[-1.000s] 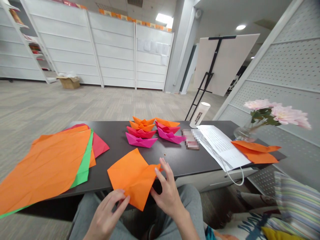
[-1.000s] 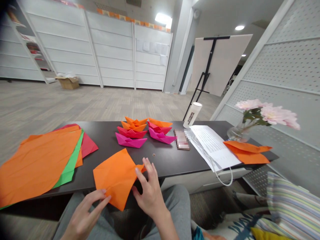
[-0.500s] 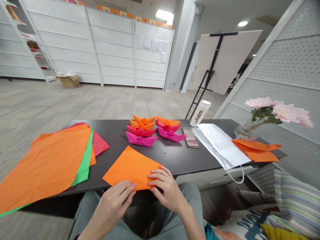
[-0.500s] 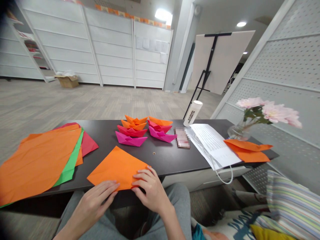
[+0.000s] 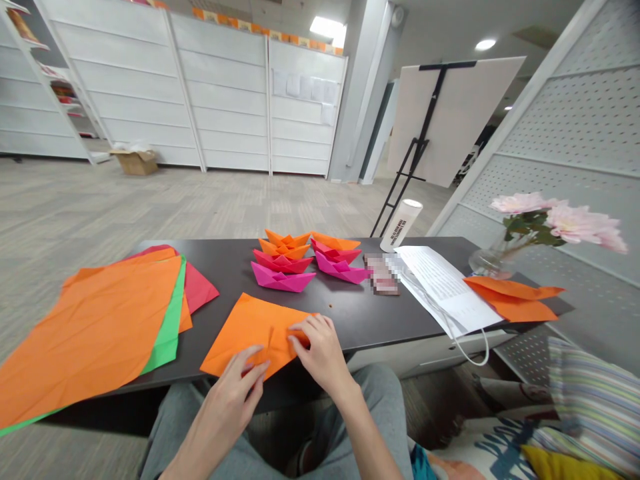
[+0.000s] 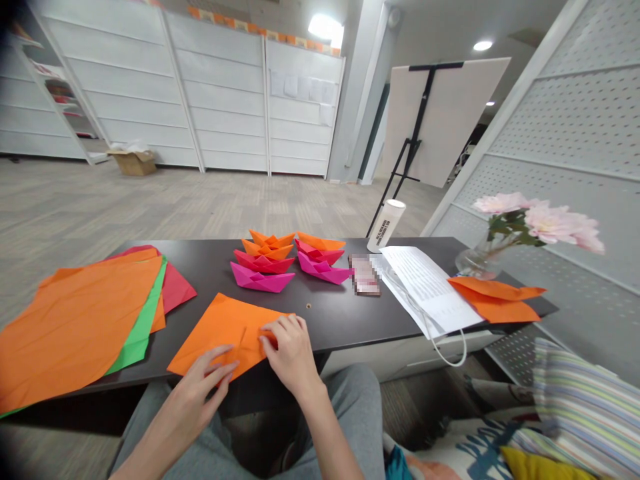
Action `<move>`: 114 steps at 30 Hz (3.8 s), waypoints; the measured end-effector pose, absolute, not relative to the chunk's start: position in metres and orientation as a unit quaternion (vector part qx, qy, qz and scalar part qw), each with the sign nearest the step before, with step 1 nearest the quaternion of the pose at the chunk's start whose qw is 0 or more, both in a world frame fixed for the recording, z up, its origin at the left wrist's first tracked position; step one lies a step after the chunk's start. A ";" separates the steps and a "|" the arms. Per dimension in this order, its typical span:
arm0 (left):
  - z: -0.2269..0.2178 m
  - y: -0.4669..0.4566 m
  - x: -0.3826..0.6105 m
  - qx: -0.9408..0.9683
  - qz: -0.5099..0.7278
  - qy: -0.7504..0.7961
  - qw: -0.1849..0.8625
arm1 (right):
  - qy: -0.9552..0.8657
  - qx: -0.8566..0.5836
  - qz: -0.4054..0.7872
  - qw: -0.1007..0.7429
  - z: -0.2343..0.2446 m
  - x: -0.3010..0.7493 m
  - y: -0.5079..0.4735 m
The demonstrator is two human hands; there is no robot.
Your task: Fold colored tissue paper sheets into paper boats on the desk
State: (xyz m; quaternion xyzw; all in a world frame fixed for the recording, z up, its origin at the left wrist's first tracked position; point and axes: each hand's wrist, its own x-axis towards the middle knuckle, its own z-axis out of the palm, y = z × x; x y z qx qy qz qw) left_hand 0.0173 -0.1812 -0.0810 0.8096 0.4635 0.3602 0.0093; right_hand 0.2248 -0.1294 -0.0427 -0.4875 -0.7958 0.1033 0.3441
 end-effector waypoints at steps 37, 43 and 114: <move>-0.039 -0.145 -0.074 0.861 0.332 0.383 0.022 | -0.858 -0.443 0.175 0.191 -0.035 0.215 -0.149; -0.038 -0.121 -0.041 0.845 0.346 0.404 0.064 | -0.858 -0.445 0.176 0.186 -0.033 0.216 -0.150; -0.078 -0.140 -0.004 0.876 0.183 0.436 -0.098 | -0.857 -0.459 0.155 0.174 -0.036 0.191 -0.141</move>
